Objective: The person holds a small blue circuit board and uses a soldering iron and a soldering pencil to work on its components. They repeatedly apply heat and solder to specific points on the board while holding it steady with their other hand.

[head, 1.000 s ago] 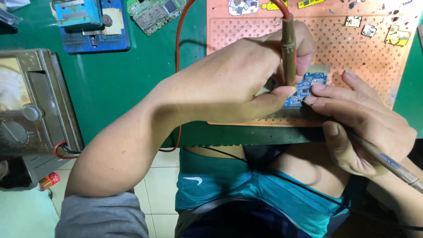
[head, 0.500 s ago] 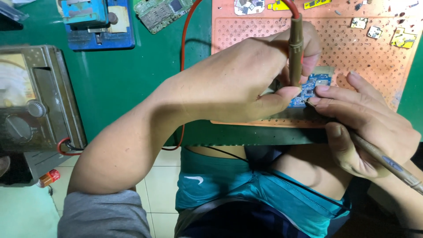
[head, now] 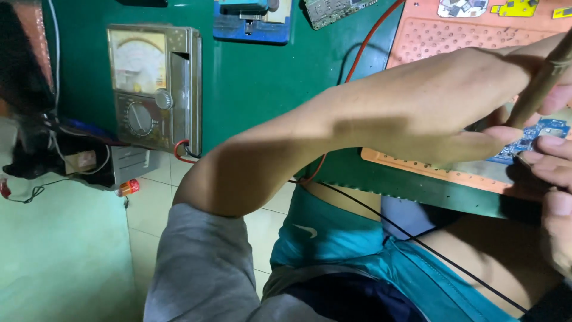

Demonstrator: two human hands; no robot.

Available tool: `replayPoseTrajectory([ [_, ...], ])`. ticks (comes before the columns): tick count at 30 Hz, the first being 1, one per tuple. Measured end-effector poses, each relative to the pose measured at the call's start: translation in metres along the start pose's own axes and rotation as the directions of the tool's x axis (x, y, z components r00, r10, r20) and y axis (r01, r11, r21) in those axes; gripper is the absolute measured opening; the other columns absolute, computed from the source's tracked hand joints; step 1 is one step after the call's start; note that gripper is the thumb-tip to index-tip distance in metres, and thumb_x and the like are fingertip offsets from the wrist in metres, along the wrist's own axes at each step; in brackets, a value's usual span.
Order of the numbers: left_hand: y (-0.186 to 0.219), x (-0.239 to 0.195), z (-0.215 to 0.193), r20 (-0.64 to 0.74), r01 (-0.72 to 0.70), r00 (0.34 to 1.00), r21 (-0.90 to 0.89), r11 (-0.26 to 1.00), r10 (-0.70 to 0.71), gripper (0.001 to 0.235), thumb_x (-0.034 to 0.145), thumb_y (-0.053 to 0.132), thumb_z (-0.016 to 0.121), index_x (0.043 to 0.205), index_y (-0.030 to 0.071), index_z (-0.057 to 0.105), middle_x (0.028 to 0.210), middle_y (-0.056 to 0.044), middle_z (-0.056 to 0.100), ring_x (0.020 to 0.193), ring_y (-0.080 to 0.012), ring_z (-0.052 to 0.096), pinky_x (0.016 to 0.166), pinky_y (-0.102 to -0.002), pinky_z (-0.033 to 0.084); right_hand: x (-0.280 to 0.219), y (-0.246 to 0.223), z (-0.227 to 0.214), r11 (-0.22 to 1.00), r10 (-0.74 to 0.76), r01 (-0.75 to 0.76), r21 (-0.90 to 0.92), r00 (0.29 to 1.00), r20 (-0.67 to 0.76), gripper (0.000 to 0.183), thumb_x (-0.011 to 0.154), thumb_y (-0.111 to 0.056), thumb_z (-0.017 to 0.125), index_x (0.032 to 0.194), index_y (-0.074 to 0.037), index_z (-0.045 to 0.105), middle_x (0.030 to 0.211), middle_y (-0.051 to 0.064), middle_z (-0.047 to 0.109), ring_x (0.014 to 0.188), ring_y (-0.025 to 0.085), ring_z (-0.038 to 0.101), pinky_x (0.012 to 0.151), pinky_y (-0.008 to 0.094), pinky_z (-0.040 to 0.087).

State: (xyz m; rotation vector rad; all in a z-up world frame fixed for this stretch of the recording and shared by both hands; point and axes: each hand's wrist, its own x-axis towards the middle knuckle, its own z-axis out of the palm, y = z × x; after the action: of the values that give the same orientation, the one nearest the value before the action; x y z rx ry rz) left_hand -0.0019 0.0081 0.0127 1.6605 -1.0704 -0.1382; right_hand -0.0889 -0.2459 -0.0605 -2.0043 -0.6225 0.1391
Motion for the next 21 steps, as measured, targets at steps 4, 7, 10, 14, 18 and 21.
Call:
replayPoseTrajectory([
  [4, 0.000, 0.001, 0.000, -0.010, 0.012, 1.000, -0.010, 1.000, -0.012, 0.011, 0.077, 0.014, 0.041, 0.071, 0.005, 0.044, 0.069, -0.004, 0.046, 0.053, -0.0161, 0.044, 0.046, -0.027, 0.034, -0.006, 0.006, -0.002, 0.999, 0.044, -0.044, -0.005, 0.999, 0.001, 0.040, 0.095, -0.018, 0.022, 0.107, 0.017, 0.037, 0.123, 0.034, 0.042, 0.132, 0.039, 0.032, 0.118, 0.048, 0.028],
  [7, 0.000, 0.000, -0.001, 0.003, 0.012, 1.000, -0.021, 1.000, -0.012, 0.011, 0.078, 0.015, 0.040, 0.072, 0.006, 0.042, 0.070, -0.004, 0.044, 0.055, -0.0167, 0.044, 0.047, -0.028, 0.035, -0.011, 0.014, -0.002, 0.998, 0.065, -0.065, 0.015, 0.998, -0.005, 0.037, 0.095, -0.015, 0.024, 0.108, 0.017, 0.037, 0.124, 0.034, 0.040, 0.134, 0.040, 0.032, 0.119, 0.050, 0.029],
  [10, -0.001, -0.001, 0.000, -0.003, 0.009, 1.000, -0.014, 1.000, -0.009, 0.011, 0.078, 0.015, 0.042, 0.071, 0.006, 0.041, 0.069, -0.005, 0.044, 0.055, -0.0177, 0.043, 0.047, -0.029, 0.033, -0.002, 0.010, -0.001, 1.000, 0.006, -0.006, -0.015, 1.000, 0.010, 0.042, 0.095, -0.020, 0.021, 0.107, 0.017, 0.038, 0.123, 0.035, 0.043, 0.131, 0.040, 0.033, 0.118, 0.050, 0.028],
  [14, -0.010, 0.000, 0.007, 0.043, 0.131, 0.990, 0.143, 0.981, -0.138, 0.019, 0.080, 0.022, 0.049, 0.068, 0.006, 0.046, 0.062, -0.007, 0.049, 0.052, -0.0220, 0.045, 0.045, -0.033, 0.031, 0.027, -0.037, -0.024, 0.955, -0.087, 0.129, -0.266, 0.983, 0.162, 0.027, 0.086, -0.005, 0.034, 0.104, 0.010, 0.047, 0.113, 0.022, 0.054, 0.118, 0.038, 0.048, 0.119, 0.055, 0.021],
  [18, 0.007, 0.008, -0.002, 0.073, 0.153, 0.985, 0.010, 0.988, -0.154, 0.015, 0.077, 0.013, 0.047, 0.070, 0.001, 0.043, 0.069, -0.010, 0.051, 0.058, -0.0221, 0.047, 0.051, -0.031, 0.033, 0.039, -0.049, -0.028, 0.925, -0.099, 0.140, -0.353, 0.986, 0.133, 0.026, 0.085, -0.009, 0.039, 0.096, 0.006, 0.057, 0.103, 0.019, 0.060, 0.106, 0.034, 0.056, 0.109, 0.051, 0.032],
  [21, 0.009, 0.010, -0.004, 0.123, 0.145, 0.982, -0.014, 0.989, -0.143, 0.009, 0.081, 0.003, 0.046, 0.076, 0.004, 0.038, 0.080, -0.008, 0.039, 0.063, -0.0208, 0.045, 0.054, -0.030, 0.036, 0.042, -0.055, -0.025, 0.940, -0.150, 0.161, -0.300, 0.987, 0.060, 0.024, 0.087, -0.008, 0.041, 0.100, 0.008, 0.053, 0.100, 0.022, 0.059, 0.103, 0.037, 0.058, 0.106, 0.055, 0.038],
])
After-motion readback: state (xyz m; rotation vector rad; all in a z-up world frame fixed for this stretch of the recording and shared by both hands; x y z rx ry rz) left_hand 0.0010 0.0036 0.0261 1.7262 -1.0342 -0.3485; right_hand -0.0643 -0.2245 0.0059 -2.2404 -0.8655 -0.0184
